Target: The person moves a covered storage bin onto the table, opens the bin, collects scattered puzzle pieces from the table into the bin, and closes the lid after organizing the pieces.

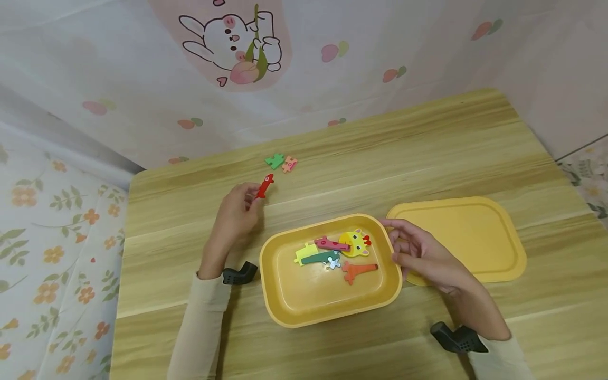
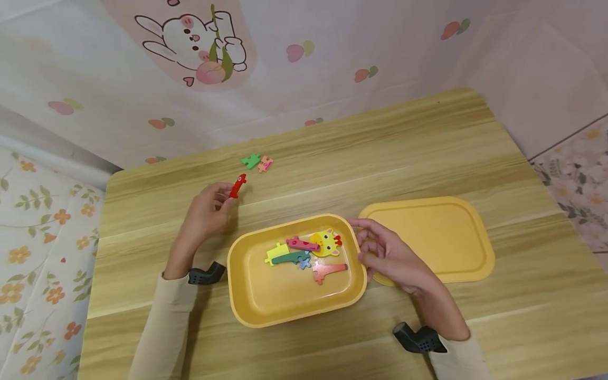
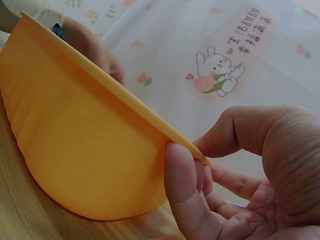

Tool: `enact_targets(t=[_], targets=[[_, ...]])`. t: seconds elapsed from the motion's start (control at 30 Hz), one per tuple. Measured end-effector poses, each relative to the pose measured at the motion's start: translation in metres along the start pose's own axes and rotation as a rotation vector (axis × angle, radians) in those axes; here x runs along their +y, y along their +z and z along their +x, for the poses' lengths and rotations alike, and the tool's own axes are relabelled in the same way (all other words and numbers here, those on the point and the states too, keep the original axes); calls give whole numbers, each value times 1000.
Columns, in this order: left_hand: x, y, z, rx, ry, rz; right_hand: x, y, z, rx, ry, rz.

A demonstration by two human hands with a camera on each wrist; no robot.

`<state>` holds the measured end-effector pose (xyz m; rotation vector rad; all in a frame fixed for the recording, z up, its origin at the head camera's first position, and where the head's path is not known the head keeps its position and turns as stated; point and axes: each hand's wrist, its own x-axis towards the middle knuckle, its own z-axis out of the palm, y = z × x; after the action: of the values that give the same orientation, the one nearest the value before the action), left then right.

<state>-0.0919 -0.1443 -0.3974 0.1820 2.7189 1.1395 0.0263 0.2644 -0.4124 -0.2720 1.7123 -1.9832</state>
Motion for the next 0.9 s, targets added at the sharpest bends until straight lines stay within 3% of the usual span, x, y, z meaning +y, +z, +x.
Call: enact_targets(t=[0.33,0.63,0.9], targets=[[10,-16,-13,-44,38,-172,0,-1,-1,2,-2,-2],[27,-22,-26,-179,60,-343,2,-1,0,-8,-12,9],[42,-21,-39,-322,123,-381,1,0,1,-16,-15,35]])
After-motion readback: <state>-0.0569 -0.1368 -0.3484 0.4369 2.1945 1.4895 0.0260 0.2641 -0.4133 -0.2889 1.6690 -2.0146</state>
